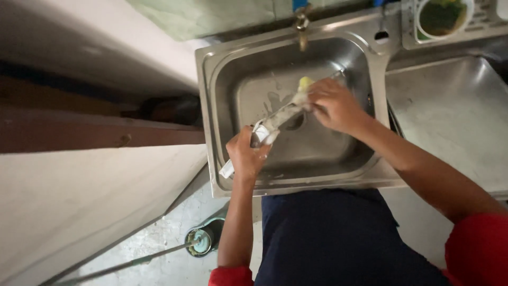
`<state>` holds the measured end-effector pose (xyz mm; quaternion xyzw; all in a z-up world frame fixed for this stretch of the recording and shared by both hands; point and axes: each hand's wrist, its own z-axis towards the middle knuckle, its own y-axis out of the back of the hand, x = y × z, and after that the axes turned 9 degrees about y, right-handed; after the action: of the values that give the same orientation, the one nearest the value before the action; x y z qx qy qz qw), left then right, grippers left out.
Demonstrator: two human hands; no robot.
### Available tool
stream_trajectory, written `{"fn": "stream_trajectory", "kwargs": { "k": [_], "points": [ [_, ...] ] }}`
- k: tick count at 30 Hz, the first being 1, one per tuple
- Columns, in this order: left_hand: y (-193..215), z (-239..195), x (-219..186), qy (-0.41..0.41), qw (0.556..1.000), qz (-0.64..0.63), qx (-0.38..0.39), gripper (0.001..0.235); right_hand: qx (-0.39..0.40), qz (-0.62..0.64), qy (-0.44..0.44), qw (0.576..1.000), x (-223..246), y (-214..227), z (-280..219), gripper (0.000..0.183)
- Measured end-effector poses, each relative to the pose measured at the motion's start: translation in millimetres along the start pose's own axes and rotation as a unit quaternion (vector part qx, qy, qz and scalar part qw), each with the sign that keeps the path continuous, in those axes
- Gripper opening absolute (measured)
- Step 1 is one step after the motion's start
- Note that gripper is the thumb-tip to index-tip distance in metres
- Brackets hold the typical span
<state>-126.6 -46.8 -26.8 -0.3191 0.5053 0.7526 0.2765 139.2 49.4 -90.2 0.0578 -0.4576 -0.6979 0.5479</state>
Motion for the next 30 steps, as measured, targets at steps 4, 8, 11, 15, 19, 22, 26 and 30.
{"fn": "stream_trajectory", "kwargs": {
  "k": [4,8,11,15,19,22,26,30],
  "points": [
    [5.2,6.8,0.0,-0.002,1.000,0.002,-0.007,0.041,0.037,-0.042,-0.059,0.997,-16.7,7.6,-9.0,0.013],
    [10.3,13.0,2.3,0.012,1.000,-0.009,0.012,0.043,0.042,0.063,-0.032,0.997,-19.7,14.0,-8.0,0.016],
    [15.7,16.2,2.6,0.031,0.999,-0.012,0.022,0.042,0.092,0.152,-0.013,0.984,1.7,33.6,14.3,0.039],
    [20.8,21.2,2.8,0.040,0.998,-0.038,0.034,0.041,0.193,0.013,0.028,0.981,-19.7,31.0,13.5,0.034],
    [20.4,22.0,13.4,0.035,0.999,-0.025,0.030,0.042,0.199,0.024,-0.005,0.980,-46.1,16.6,5.0,0.040],
    [20.9,18.5,22.7,0.002,0.997,-0.049,0.053,0.042,0.164,0.037,-0.017,0.986,-49.8,8.2,9.0,0.029],
    [19.4,17.3,25.4,-0.007,0.997,-0.064,0.031,0.041,0.200,0.044,-0.032,0.978,-44.6,7.6,14.7,0.029],
    [19.0,17.8,33.7,-0.016,0.998,-0.057,0.026,0.041,0.227,0.054,-0.099,0.967,-20.3,20.2,33.4,0.041]
  ]
}}
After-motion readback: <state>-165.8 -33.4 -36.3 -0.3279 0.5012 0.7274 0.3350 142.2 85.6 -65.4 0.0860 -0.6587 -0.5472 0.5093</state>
